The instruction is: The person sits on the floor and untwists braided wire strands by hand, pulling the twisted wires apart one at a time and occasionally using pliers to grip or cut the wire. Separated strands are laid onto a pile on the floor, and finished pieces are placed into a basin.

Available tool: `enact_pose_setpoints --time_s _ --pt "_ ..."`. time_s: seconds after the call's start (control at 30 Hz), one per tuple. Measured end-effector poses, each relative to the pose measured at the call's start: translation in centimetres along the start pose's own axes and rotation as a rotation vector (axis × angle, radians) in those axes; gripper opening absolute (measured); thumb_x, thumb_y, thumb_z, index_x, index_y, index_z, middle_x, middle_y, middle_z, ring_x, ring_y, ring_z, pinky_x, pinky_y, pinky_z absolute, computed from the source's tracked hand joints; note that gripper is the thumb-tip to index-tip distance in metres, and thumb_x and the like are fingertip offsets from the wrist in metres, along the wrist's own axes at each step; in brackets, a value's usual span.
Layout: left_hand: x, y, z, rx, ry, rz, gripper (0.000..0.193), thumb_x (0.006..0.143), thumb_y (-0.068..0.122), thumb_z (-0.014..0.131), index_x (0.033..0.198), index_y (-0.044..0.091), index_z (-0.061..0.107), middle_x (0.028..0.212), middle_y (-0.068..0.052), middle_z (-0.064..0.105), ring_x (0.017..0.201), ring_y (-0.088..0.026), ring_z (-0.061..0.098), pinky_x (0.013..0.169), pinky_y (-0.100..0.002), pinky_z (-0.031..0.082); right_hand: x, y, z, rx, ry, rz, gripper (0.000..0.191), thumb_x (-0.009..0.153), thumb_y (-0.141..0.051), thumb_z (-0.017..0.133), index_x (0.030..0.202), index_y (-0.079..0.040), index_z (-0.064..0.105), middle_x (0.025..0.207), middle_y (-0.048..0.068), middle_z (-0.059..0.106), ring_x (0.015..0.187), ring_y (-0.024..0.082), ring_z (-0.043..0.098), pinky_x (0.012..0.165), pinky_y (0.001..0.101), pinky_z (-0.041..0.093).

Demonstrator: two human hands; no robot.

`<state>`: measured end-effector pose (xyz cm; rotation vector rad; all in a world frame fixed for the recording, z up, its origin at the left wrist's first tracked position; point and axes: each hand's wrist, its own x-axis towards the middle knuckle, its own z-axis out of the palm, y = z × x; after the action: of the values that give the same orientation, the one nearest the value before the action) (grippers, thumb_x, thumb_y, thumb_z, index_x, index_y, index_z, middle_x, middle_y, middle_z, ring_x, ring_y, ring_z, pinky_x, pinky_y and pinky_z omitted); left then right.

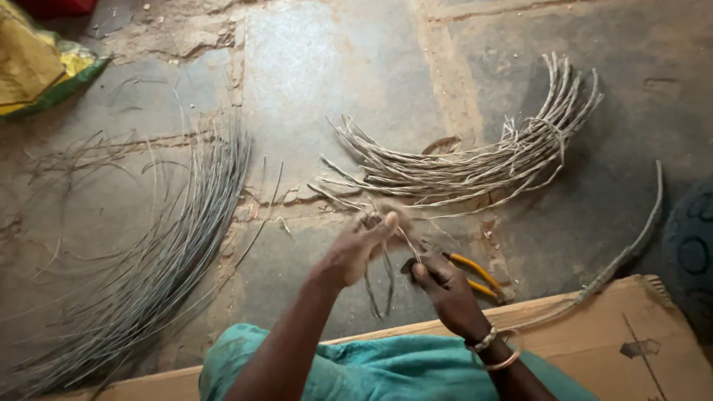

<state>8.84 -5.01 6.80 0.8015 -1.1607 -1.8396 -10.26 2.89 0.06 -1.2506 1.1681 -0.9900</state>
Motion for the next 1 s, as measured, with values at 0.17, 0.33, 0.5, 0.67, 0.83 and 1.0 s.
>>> enact_pose_setpoints --time_s 0.17,0.33,0.5,0.67,0.83,1.0 --pt "0.5 -2.8 0.2 -0.267 0.334 -0.193 0.048 0.098 0.044 0.067 0.069 0.01 0.048 0.06 -0.003 0.052 0.051 -0.017 0.055 0.052 -0.039 0.055 -0.5 -0.2 1.6 0.42 -0.279 0.285 0.04 0.099 -0.029 0.056 0.131 -0.004 0.059 0.105 0.004 0.071 0.094 0.015 0.07 0.086 0.0294 0.059" --pt "1.6 -6.4 0.7 -0.373 0.571 -0.112 0.047 0.096 0.037 0.078 0.069 0.016 0.046 0.056 0.003 0.04 0.041 -0.011 0.039 0.038 -0.033 0.035 -0.7 2.9 4.6 0.099 -0.201 0.234 0.047 0.093 -0.021 0.072 0.133 -0.004 0.056 0.1 0.006 0.063 0.081 0.016 0.057 0.07 0.0328 0.053" --pt "-1.8 -8.7 -1.5 0.213 0.24 -0.046 0.024 0.093 0.028 0.072 0.11 0.012 0.066 0.091 -0.003 0.071 0.08 -0.012 0.066 0.071 -0.031 0.055 0.7 6.2 2.0 0.084 -0.279 0.201 0.031 0.094 -0.021 0.072 0.117 0.0 0.07 0.108 0.014 0.077 0.1 0.023 0.073 0.088 0.0366 0.06" --pt "-6.1 -12.8 -6.4 0.348 0.464 -0.486 0.032 0.098 0.034 0.059 0.12 0.011 0.066 0.096 -0.01 0.077 0.08 -0.021 0.075 0.068 -0.035 0.058 3.3 6.3 -3.8 -0.983 -0.142 0.169 0.064 0.082 -0.054 0.08 0.125 -0.009 0.064 0.124 0.02 0.065 0.115 0.042 0.061 0.096 0.0522 0.049" --pt "-7.3 -16.3 -12.7 0.23 0.34 -0.635 0.031 0.095 0.028 0.065 0.123 0.015 0.068 0.088 -0.01 0.069 0.078 -0.022 0.059 0.064 -0.037 0.047 5.0 8.5 -3.9 -1.44 -0.066 0.358 0.071 0.07 -0.054 0.084 0.123 -0.012 0.06 0.117 0.018 0.065 0.119 0.039 0.06 0.094 0.0551 0.051" --pt "-7.3 -17.9 -14.7 0.823 0.242 -0.268 0.034 0.089 0.027 0.071 0.113 0.004 0.066 0.097 -0.024 0.073 0.092 -0.041 0.068 0.073 -0.05 0.053 5.5 11.1 -2.2 -1.437 -0.052 0.323 0.06 0.071 -0.041 0.086 0.115 -0.008 0.061 0.115 0.019 0.066 0.108 0.04 0.066 0.088 0.0511 0.056"
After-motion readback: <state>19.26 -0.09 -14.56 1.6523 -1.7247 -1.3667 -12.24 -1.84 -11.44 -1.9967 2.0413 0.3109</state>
